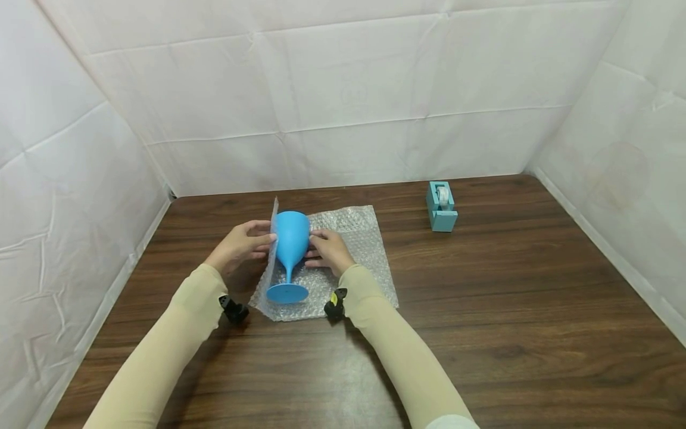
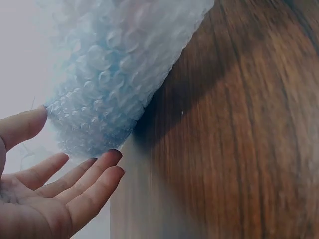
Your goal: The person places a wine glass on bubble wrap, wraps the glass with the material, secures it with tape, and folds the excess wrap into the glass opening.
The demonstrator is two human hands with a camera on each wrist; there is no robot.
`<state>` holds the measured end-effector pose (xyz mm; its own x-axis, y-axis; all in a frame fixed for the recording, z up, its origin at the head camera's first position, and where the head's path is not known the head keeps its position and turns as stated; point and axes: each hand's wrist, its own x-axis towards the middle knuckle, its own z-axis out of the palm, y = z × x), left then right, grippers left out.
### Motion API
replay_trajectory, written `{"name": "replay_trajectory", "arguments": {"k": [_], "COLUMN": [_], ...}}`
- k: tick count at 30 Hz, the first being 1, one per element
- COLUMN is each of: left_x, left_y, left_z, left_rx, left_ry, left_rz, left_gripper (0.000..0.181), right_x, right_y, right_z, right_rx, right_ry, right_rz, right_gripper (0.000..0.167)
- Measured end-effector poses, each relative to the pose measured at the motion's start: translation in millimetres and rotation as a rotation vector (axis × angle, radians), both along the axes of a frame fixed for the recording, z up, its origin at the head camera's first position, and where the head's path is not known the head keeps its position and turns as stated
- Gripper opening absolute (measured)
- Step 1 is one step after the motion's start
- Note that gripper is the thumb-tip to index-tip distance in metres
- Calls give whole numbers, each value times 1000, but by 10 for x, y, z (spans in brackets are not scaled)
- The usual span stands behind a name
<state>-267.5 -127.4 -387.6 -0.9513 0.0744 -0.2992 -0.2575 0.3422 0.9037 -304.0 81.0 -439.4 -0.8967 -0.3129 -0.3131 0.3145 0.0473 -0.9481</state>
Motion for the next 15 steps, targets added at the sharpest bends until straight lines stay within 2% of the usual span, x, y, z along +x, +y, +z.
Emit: {"name": "replay_trajectory", "arguments": {"k": [7,15], "left_x": [-16,-43], "left_y": [69,134], "left_z": [4,-5], "left_rx": [-6,-33], "left_ry": [14,35], "left_rz": [11,13], "left_gripper": [61,62], "right_x": [-7,-9], "right_y": [60,113], "right_z": [-7,-16], "right_rx": [3,3], "right_ry": [-14,14], "right_rz": [-3,15], "right_gripper": [40,41]}}
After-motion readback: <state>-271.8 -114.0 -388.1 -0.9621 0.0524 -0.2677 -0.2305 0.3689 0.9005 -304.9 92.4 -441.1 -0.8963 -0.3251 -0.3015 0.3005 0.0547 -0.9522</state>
